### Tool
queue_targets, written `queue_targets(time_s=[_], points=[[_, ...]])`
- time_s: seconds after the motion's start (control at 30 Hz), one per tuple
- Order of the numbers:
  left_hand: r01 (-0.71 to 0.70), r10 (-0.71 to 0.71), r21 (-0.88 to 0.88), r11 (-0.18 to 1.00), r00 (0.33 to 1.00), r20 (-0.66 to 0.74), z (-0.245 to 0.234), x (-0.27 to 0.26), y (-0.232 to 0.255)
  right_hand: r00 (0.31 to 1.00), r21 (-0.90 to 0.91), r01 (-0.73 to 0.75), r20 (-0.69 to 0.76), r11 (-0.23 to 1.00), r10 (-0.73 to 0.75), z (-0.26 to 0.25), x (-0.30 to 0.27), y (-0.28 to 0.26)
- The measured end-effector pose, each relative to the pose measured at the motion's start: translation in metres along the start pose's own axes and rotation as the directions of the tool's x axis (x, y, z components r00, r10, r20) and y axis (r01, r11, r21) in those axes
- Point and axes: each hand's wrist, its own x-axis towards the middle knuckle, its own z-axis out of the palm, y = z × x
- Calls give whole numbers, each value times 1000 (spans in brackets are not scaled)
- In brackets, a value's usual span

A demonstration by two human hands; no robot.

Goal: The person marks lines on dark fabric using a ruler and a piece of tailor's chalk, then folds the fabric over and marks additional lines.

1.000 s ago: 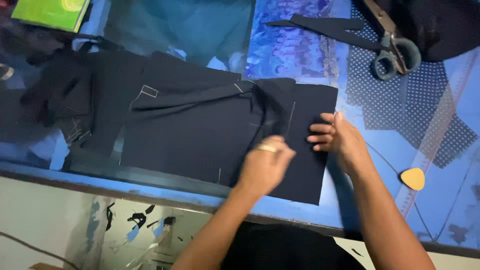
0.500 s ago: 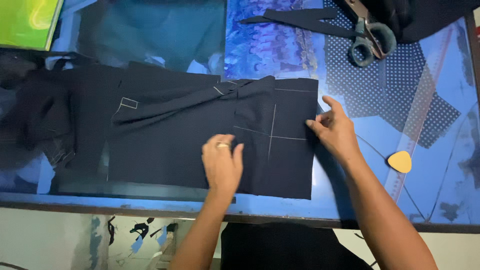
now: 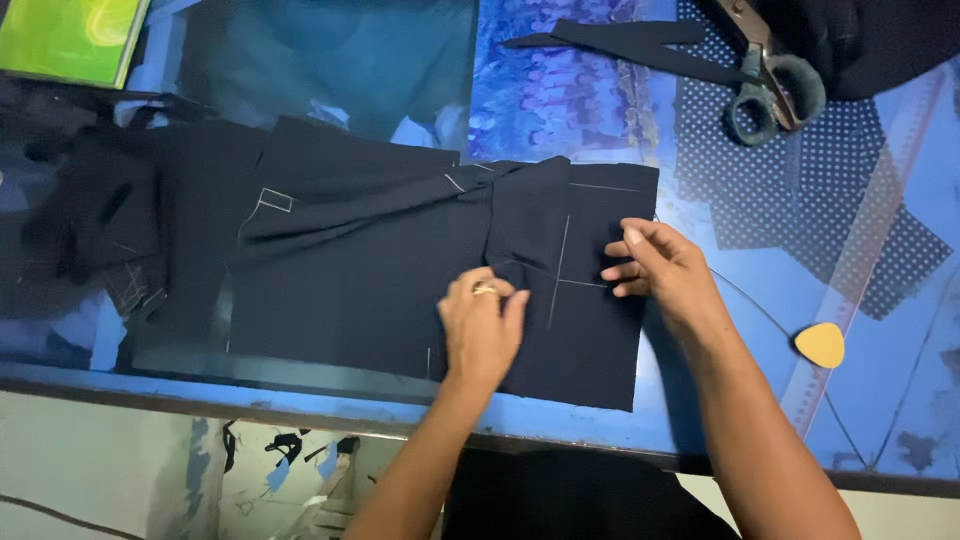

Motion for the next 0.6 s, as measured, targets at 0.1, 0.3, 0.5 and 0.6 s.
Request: queue_targets(time_s=[0.1,0.3,0.5,0.6], points=[[-120,151,-285,951,985,89,14,-3,32,997,19,-62,55,998,61,-6,3,-1],[-119,408,-507,854,758,509,-6,-17,85,997,-107,-41,54,993,47,-24,18,12],[-450,533,-363,816,830,167,28,-39,41,997,-681,53,-10,730,-82,-26,30,4],[-506,535,-221,834,840,93,43,-36,7,972,-872,201,123,446,-198,-20,38,5]])
